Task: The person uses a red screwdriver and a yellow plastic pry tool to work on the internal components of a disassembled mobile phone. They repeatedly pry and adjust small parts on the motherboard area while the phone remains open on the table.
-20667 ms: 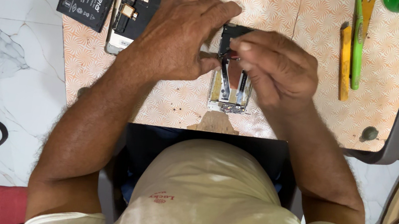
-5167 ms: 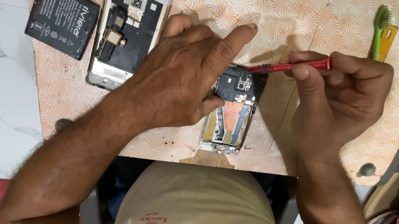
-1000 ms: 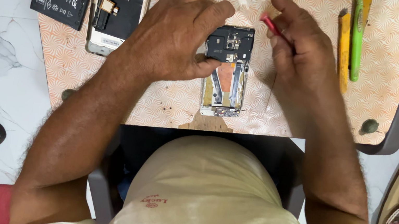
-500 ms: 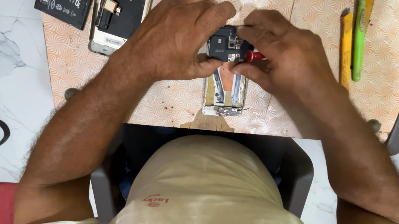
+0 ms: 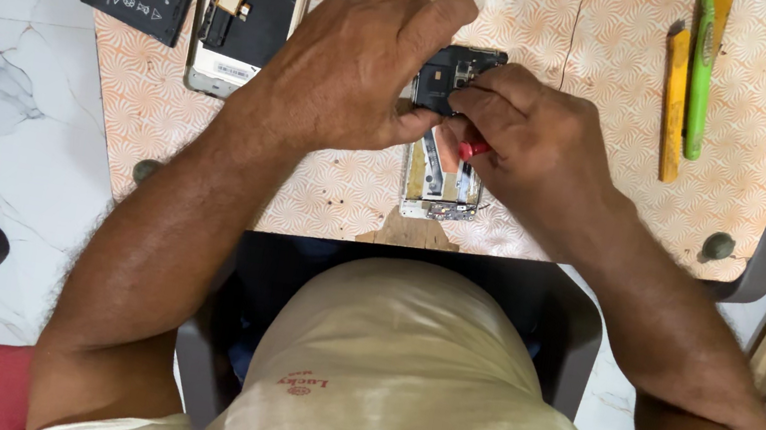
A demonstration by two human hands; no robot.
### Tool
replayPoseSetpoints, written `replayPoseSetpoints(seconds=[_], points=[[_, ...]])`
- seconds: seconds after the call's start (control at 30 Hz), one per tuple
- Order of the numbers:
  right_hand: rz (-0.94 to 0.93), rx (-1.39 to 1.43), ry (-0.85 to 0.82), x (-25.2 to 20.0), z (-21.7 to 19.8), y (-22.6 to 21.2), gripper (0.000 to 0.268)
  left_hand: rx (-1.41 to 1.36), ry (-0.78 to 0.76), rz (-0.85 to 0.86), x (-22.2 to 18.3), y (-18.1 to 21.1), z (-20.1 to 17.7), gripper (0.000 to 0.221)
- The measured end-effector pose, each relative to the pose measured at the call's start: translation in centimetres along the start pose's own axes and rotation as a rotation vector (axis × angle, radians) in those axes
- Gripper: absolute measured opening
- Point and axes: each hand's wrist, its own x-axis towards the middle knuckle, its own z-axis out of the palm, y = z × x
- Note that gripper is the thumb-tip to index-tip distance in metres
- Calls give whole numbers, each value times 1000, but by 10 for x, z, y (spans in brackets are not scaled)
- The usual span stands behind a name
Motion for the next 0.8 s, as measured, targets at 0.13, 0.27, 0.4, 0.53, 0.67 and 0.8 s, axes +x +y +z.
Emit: replayPoseSetpoints(seconds=[0.13,0.27,0.4,0.53,0.67,0.8], points=[[-26,-49,-19,2,6,-4,31,0,-4,-23,0,0,-1,105],[-8,-152,-68,3,14,-12,38,0,13,-13,-2,0,-1,111],[29,-104,-75,5,16,-19,45,-24,29,-8,-3,0,0,109],[150,-91,-178,14,17,-15,55,-21,48,-14,-3,1,1,110],[170,-112,-242,20,19,-12,59,-27,27,-37,-2,1,0,108],[224,-36,-238,22,18,-9,62,-14,45,-35,-5,0,1,105]])
